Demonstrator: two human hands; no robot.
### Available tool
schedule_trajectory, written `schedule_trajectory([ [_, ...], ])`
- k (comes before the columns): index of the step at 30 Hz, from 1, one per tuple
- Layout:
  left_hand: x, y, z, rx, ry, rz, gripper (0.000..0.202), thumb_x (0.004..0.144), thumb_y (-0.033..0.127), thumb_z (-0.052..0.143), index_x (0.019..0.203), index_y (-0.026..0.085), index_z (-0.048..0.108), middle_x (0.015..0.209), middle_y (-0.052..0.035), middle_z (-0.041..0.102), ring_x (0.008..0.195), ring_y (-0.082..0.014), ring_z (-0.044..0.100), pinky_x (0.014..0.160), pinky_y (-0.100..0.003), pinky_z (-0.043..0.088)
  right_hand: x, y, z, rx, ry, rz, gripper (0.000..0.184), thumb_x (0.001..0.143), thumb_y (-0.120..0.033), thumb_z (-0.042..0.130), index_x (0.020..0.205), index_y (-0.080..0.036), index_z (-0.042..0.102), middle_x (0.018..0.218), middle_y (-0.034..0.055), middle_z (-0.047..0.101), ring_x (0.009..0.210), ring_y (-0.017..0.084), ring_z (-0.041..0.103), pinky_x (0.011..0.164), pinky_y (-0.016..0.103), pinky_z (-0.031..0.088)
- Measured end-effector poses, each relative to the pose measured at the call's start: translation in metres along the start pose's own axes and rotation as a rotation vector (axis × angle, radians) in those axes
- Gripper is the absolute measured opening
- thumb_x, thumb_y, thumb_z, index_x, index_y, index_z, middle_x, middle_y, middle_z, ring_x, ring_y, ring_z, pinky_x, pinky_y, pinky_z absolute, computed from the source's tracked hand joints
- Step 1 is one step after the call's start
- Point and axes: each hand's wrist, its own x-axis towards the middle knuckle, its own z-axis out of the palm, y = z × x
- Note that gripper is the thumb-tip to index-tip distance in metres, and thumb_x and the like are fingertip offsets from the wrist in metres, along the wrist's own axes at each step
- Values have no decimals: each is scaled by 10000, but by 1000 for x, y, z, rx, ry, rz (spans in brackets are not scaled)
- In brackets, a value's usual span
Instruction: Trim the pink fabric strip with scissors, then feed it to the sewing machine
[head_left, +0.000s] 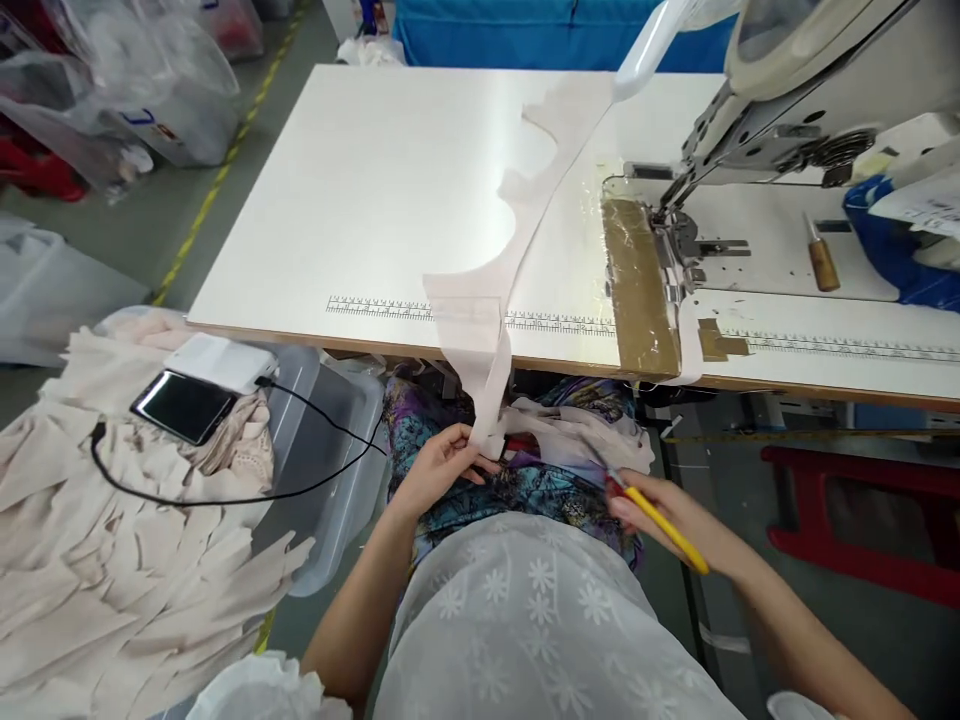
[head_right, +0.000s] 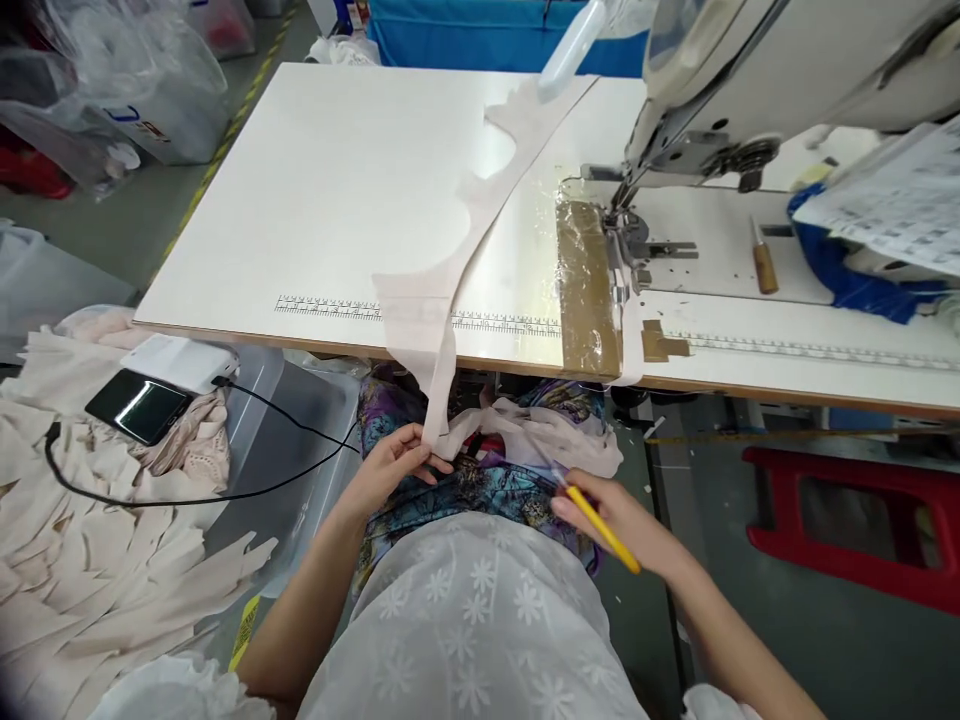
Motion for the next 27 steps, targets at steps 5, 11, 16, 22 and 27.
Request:
schedule_trajectory([
  [5, -9, -6, 4, -29, 34, -22, 497, 788, 624, 697, 892, 142, 636, 743, -84, 723, 642, -187, 716, 554, -222, 535, 53, -36, 4, 15, -373, -186, 504, 966, -664, 433, 716, -229, 399, 638, -37, 383, 554, 132, 343, 479, 258, 312],
  [11, -12, -6, 5, -103, 44, -62, 512, 746, 618, 742, 871, 131, 649, 726, -99, 734, 640, -199, 725, 577, -231, 545, 87, -42, 3, -169, -496, -210, 506, 961, -660, 414, 708, -222, 416, 634, -37, 384, 556, 134, 354, 491, 269, 266],
  [16, -10, -2, 10, -126, 68, -91, 531, 729, 631, 748, 871, 129, 648, 696, -92, 728, 590, -200, 714, 564, -243, 546, 97, -48, 4, -206, -475, -218, 480, 945, -632, 444, 704, -219, 407, 621, -39, 408, 547, 133, 369, 505, 266, 260],
  [22, -9, -3, 13, -141, 81, -74, 506, 732, 612, 751, 844, 129, 650, 649, -90, 718, 581, -196, 707, 535, -224, 513, 91, -49, 7, -454, -293, -231, 430, 918, -587, 533, 714, -223, 430, 638, -8, 500, 558, 166, 450, 518, 276, 254],
  [27, -10, -8, 16, -149, 89, -49, 489, 743, 597, 749, 844, 127, 656, 623, -76, 711, 565, -186, 699, 521, -214, 492, 87, -50, 8, -566, -208, -252, 463, 914, -616, 538, 693, -233, 400, 628, 9, 516, 554, 184, 467, 516, 278, 242],
])
